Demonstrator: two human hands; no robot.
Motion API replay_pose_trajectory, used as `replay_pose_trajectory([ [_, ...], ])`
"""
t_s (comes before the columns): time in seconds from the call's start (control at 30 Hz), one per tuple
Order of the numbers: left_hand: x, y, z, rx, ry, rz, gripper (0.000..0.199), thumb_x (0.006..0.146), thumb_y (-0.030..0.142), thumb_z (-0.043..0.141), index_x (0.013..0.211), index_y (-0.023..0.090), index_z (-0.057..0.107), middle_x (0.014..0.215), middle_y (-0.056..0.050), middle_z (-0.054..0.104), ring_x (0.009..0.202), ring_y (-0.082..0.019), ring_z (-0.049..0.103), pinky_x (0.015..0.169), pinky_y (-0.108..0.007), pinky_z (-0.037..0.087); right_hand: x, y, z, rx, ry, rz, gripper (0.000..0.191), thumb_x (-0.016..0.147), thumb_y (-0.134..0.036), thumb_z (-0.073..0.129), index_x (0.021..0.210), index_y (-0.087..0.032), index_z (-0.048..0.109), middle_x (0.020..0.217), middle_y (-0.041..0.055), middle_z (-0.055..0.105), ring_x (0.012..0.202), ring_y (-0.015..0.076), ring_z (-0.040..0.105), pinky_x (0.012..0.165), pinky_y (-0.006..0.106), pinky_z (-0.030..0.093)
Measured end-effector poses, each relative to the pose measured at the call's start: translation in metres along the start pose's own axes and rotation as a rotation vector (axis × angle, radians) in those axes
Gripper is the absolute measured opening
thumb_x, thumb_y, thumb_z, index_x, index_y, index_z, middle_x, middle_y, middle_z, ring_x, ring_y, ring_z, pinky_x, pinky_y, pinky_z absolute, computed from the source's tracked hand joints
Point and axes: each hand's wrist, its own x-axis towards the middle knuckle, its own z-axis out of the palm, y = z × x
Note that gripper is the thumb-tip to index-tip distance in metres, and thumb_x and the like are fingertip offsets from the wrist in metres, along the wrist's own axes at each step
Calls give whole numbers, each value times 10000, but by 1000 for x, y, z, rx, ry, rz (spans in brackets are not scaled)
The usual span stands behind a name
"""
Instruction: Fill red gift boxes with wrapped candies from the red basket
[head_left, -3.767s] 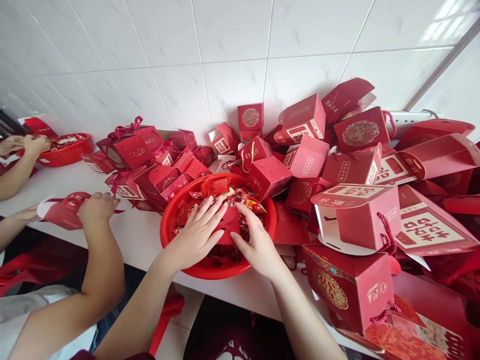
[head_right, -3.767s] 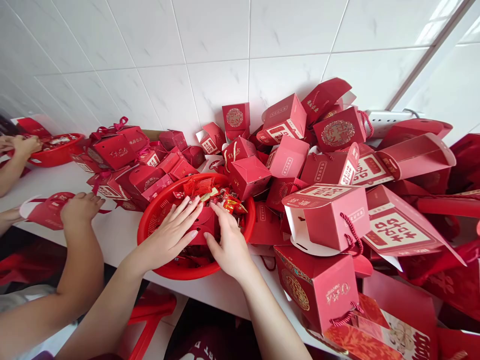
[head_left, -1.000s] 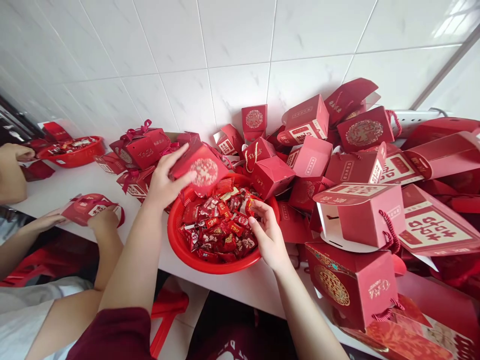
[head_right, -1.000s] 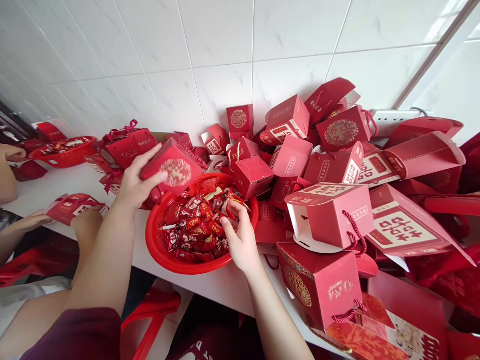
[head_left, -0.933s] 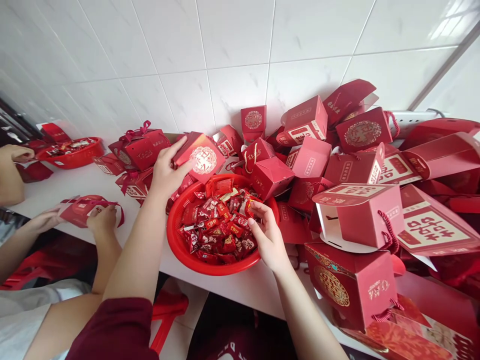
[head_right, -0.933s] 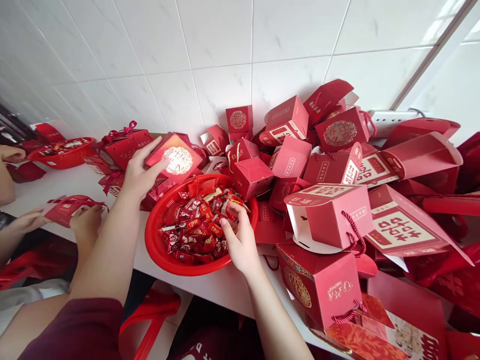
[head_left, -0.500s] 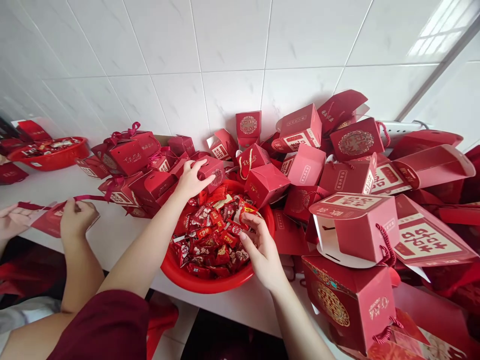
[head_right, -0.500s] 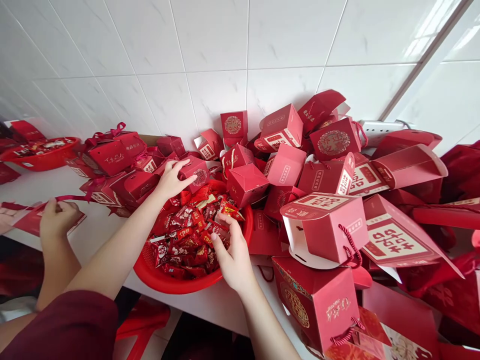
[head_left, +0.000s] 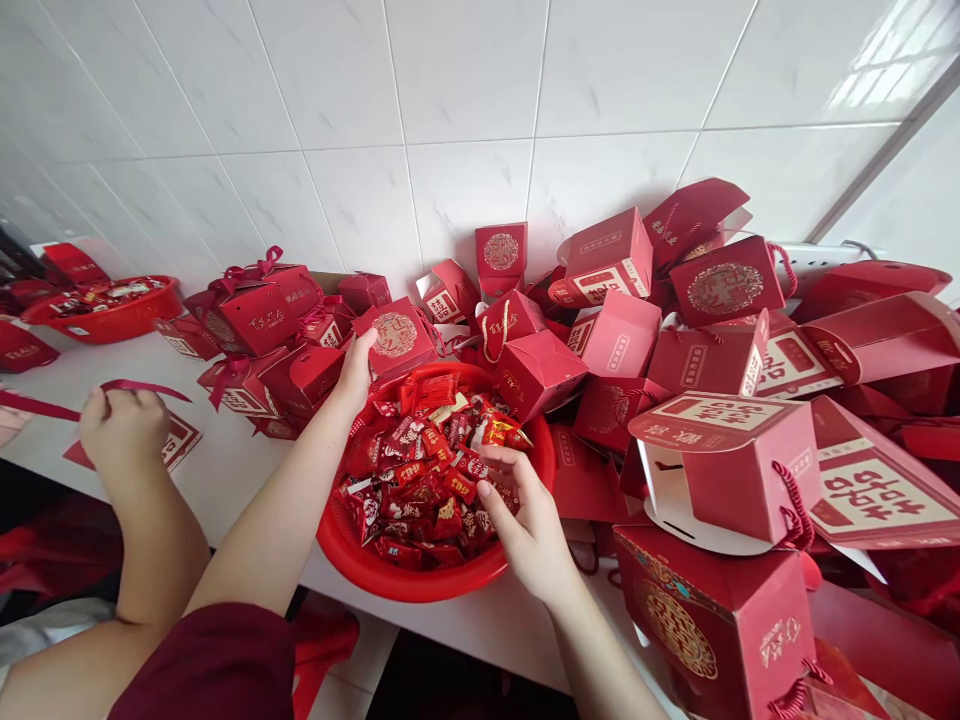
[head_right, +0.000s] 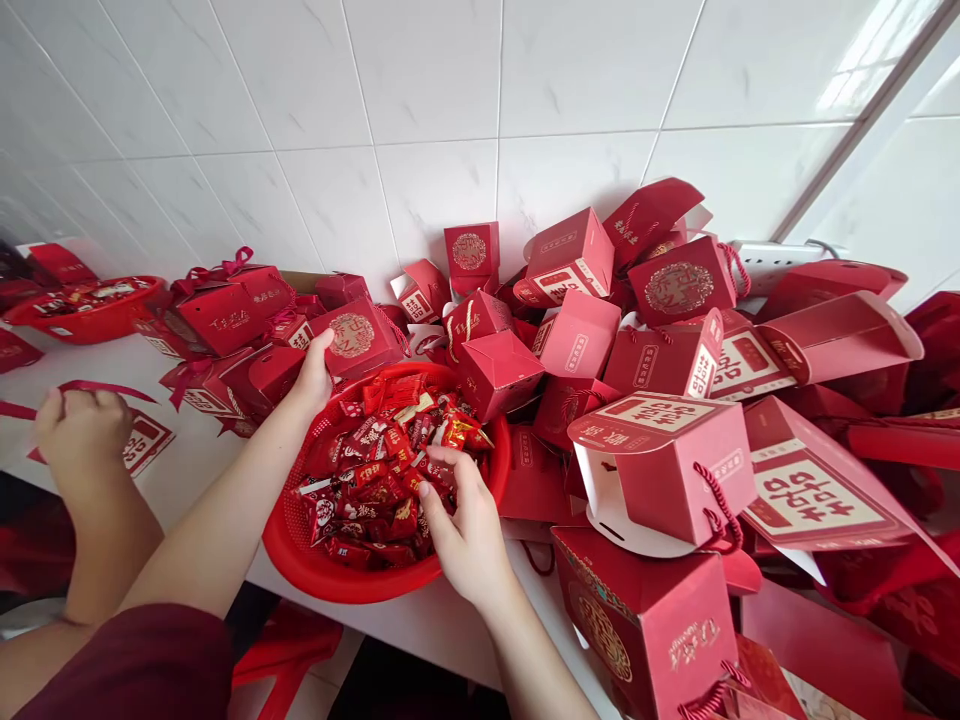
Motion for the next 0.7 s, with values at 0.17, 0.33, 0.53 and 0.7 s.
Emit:
replay_pose_trajectory([
  [0.17, -11, 13, 4, -346, -72, -193, 481, 887, 602, 537, 1125, 206, 674, 1008, -67, 778, 995, -249, 748, 851, -342, 624, -2, -7, 4, -400, -206, -84, 282, 1043, -328, 508, 800, -231, 613, 777, 25, 678, 731, 193, 638, 687, 290, 452],
  [0.33, -14, 21, 7, -383, -115, -381, 539, 889, 687, 481, 1116, 230, 655, 960, -51, 780, 927, -248, 751, 782, -371, 637, -6, -6, 10, -660, -253, -137, 270, 1051, -310, 498, 838, -230, 643, 676, 6, 650, 636, 188, 594, 670, 293, 371],
  [0.53, -14, 18, 6, -328, -126, -487, 595, 921, 703, 388, 1201, 246, 647, 982, -69, 784, 994, -264, 732, 872, -458, 634, -7, -5, 9, -644, -257, -153, 248, 1052, -299, 498, 868, -237, 652, 726, 6, 690, 666, 196, 609, 679, 294, 359],
  [0.7, -12, 13, 4, -256, -94, -505, 569, 908, 696, 425, 1206, 267, 651, 1059, -95, 778, 1037, -292, 725, 896, -481, 627, -8, -6, 9, -611, -264, -155, 232, 1049, -280, 499, 877, -238, 650, 752, 5, 706, 680, 197, 622, 688, 295, 366],
])
